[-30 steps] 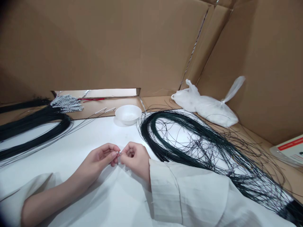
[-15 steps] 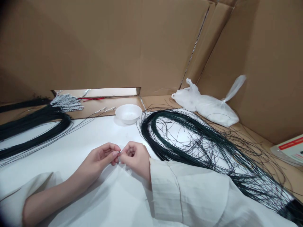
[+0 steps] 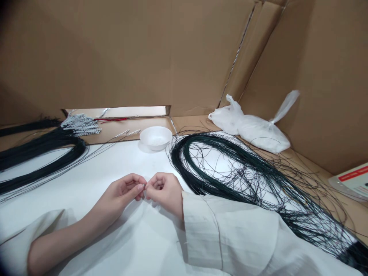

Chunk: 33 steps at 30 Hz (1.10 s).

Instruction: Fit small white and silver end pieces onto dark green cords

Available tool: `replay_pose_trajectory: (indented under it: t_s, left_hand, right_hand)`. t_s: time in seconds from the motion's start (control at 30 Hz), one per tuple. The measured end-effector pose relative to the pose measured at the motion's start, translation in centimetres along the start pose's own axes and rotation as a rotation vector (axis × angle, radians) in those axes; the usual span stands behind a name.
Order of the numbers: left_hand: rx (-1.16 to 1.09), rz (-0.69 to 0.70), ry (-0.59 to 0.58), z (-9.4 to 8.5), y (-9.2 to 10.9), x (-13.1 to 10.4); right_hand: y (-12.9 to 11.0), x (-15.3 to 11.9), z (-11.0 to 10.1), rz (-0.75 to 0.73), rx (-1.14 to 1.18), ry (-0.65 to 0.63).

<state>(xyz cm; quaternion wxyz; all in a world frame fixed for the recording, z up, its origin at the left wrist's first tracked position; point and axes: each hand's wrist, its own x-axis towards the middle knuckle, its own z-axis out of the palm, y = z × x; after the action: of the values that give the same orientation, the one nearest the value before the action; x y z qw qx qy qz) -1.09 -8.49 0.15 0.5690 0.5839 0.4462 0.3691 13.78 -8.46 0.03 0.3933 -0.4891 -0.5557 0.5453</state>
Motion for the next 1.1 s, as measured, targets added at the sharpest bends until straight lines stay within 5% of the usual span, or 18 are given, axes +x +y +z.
replay_pose_trajectory:
  t_s: [0.4, 0.7, 1.1]
  left_hand:
    - [0.041, 0.037, -0.037, -0.1, -0.3, 0.0]
    - [0.346, 0.170, 0.027, -0.1, -0.2, -0.7]
    - [0.546, 0.257, 0.111, -0.1, -0.4, -1.0]
  right_hand:
    - [0.1, -0.2, -0.2, -0.011, -0.068, 0.000]
    - [-0.6, -0.1, -0.3, 0.078, -0.015, -0.057]
    - [0.4, -0.2, -0.1, -0.056, -0.123, -0.035]
